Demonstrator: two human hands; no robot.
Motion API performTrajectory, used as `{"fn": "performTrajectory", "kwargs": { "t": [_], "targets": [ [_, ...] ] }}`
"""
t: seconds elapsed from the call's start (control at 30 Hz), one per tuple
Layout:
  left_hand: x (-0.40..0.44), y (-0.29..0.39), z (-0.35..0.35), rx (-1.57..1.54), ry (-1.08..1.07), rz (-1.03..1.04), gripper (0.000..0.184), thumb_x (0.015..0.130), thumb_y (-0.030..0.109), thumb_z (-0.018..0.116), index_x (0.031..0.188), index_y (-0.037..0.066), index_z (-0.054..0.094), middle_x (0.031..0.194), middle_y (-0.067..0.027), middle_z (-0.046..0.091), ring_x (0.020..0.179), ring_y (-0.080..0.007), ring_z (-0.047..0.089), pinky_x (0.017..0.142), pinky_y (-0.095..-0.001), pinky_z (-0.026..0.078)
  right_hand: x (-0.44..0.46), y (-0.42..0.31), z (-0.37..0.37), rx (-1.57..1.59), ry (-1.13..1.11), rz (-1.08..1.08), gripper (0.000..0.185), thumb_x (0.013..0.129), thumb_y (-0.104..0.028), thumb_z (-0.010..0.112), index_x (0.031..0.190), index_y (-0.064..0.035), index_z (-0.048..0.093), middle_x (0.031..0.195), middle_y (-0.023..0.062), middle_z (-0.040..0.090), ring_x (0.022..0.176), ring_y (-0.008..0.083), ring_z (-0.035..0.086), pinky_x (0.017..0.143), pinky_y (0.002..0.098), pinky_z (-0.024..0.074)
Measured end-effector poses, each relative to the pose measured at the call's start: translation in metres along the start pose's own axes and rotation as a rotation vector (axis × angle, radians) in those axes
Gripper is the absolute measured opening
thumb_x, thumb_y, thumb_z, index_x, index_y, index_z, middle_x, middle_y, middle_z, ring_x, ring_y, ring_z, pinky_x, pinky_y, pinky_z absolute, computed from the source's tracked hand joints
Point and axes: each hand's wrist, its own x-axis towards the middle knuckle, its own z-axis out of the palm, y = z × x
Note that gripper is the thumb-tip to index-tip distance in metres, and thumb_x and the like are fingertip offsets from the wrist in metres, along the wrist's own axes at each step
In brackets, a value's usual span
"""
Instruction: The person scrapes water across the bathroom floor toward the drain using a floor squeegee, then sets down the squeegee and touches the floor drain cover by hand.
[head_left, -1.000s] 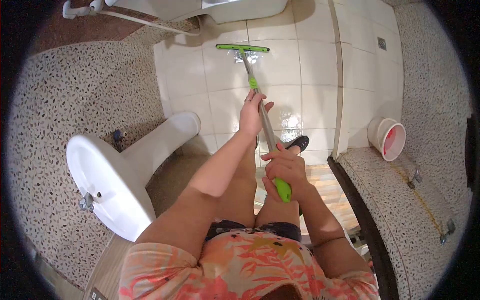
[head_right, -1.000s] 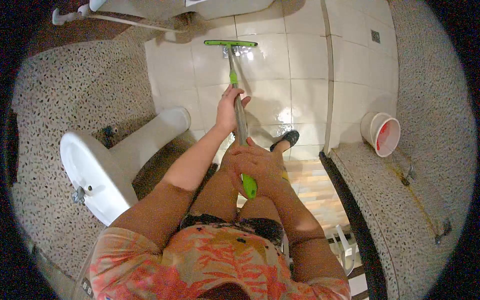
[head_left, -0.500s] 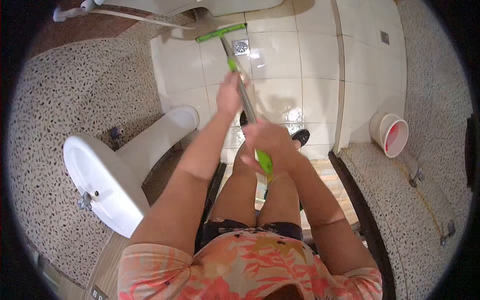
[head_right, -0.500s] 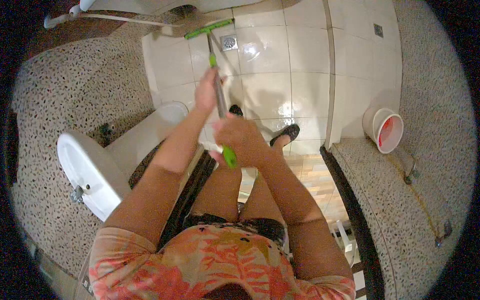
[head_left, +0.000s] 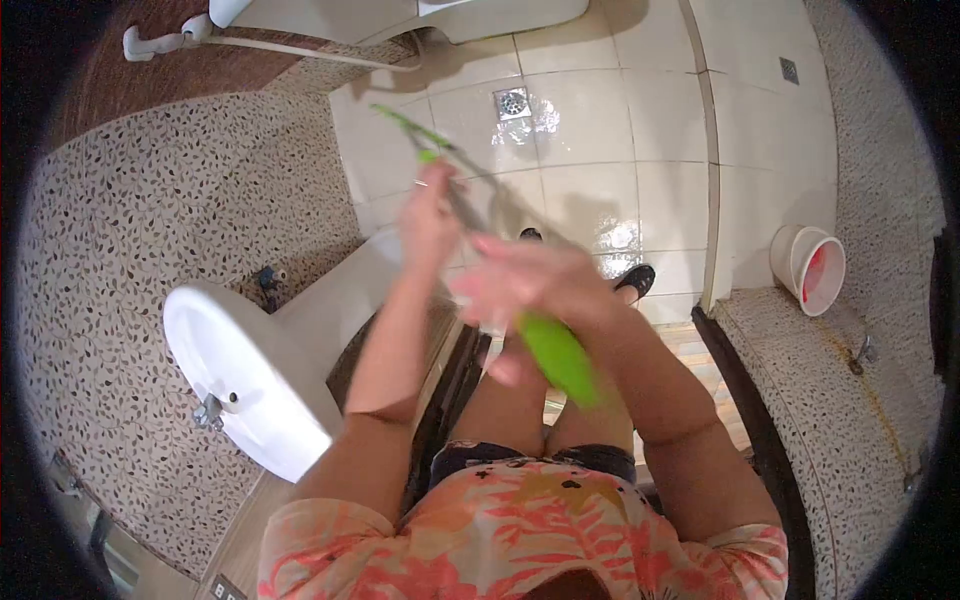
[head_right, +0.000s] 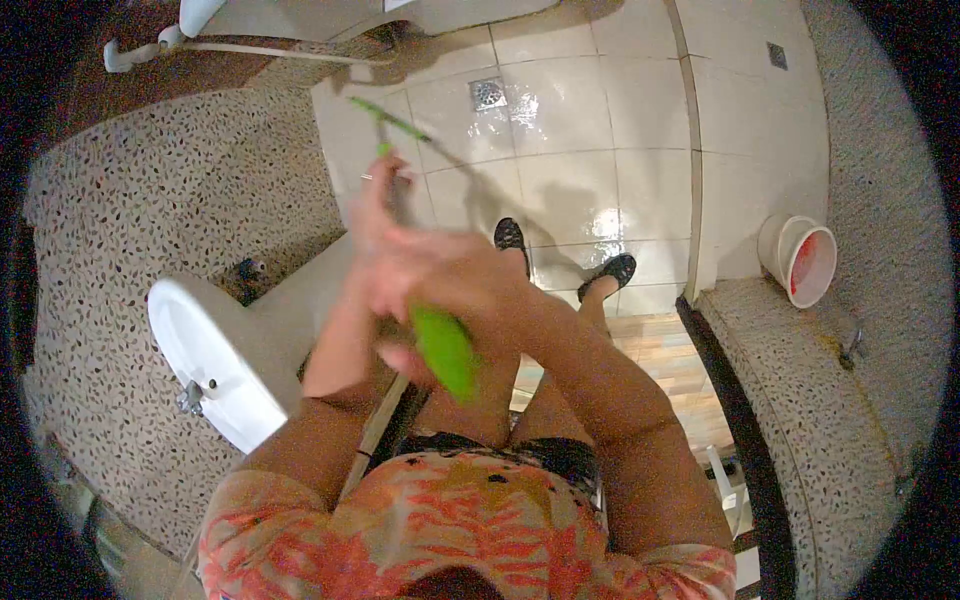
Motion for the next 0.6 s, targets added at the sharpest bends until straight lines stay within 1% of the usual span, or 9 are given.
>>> {"fn": "performTrajectory", "kwargs": {
  "t": [0.2,0.23,0.27,0.33,0.37,0.4,0.43,0.47,0.6],
  "targets": [
    [0.114,-0.150,-0.084,0.321,-0.123,-0.071,0.037,0.066,0.013,0.066,0.100,0.002,0.061,0.092,-0.0170,0.064,0.088,-0.0284,0.063,0.074,-0.0364,0.047,0.067,0.155,0.088,0.205,0.276,0.133,0.018,0.074,-0.013,0.070,0.081,-0.0019,0.058,0.081,0.0054,0.060,0.077,0.0108,0.055,0.069,0.0268,0.0448],
    [0.123,-0.167,-0.079,0.483,-0.210,-0.146,0.036,0.064,0.012,0.067,0.098,0.001,0.062,0.092,-0.0182,0.064,0.088,-0.0283,0.063,0.074,-0.0357,0.048,0.056,0.167,0.091,0.208,0.282,0.144,0.018,0.074,-0.013,0.070,0.081,-0.0019,0.058,0.081,0.0054,0.060,0.077,0.0108,0.055,0.069,0.0268,0.0448],
    [0.119,-0.193,-0.060,0.395,-0.246,-0.194,0.032,0.065,0.008,0.064,0.096,0.002,0.063,0.092,-0.0181,0.064,0.087,-0.0285,0.063,0.074,-0.0362,0.048,0.041,0.175,0.093,0.193,0.352,0.260,0.016,0.075,-0.012,0.069,0.083,-0.0014,0.060,0.082,0.0058,0.061,0.077,0.0109,0.056,0.070,0.0260,0.0451],
    [0.093,-0.194,-0.014,0.356,-0.248,-0.102,0.026,0.067,0.003,0.060,0.092,0.002,0.064,0.090,-0.0174,0.065,0.087,-0.0293,0.063,0.075,-0.0374,0.048,0.007,0.173,0.077,0.132,0.467,0.348,0.016,0.077,-0.010,0.067,0.088,-0.0003,0.063,0.085,0.0069,0.063,0.080,0.0114,0.057,0.073,0.0247,0.0459],
    [0.066,-0.169,0.016,0.406,-0.210,0.036,0.025,0.068,0.000,0.057,0.092,0.003,0.064,0.088,-0.0169,0.065,0.087,-0.0300,0.062,0.076,-0.0383,0.048,-0.023,0.160,0.057,0.090,0.507,0.317,0.017,0.078,-0.009,0.066,0.092,0.0003,0.064,0.087,0.0077,0.064,0.081,0.0118,0.058,0.074,0.0242,0.0463],
    [0.042,-0.138,0.045,0.313,-0.203,-0.130,0.024,0.070,-0.001,0.055,0.091,0.005,0.065,0.089,-0.0169,0.065,0.089,-0.0313,0.062,0.078,-0.0395,0.048,-0.051,0.138,0.033,-0.097,0.433,0.422,0.017,0.079,-0.005,0.065,0.095,0.0011,0.064,0.094,0.0095,0.065,0.088,0.0132,0.059,0.078,0.0261,0.0474],
    [0.023,-0.101,0.066,0.325,-0.258,-0.148,0.023,0.071,-0.001,0.055,0.091,0.005,0.064,0.091,-0.0170,0.064,0.090,-0.0314,0.061,0.079,-0.0401,0.048,-0.080,0.117,0.017,0.171,0.530,0.563,0.017,0.077,-0.002,0.065,0.094,0.0013,0.064,0.101,0.0128,0.064,0.093,0.0175,0.060,0.081,0.0309,0.0475],
    [0.004,-0.061,0.083,0.359,-0.285,-0.091,0.021,0.073,0.002,0.056,0.093,0.006,0.063,0.097,-0.0184,0.063,0.097,-0.0345,0.059,0.083,-0.0412,0.047,-0.100,0.095,0.000,-0.106,0.531,0.484,0.013,0.077,0.000,0.064,0.090,0.0002,0.063,0.099,0.0136,0.064,0.095,0.0215,0.059,0.085,0.0339,0.0457],
    [-0.030,0.023,0.145,0.365,-0.261,-0.090,0.015,0.081,0.013,0.057,0.095,0.010,0.061,0.107,-0.0239,0.058,0.111,-0.0396,0.050,0.090,-0.0443,0.044,-0.130,0.027,-0.059,-0.061,0.563,0.448,0.010,0.074,0.002,0.066,0.080,-0.0014,0.059,0.092,0.0146,0.064,0.095,0.0264,0.059,0.086,0.0368,0.0453]
  ]
}}
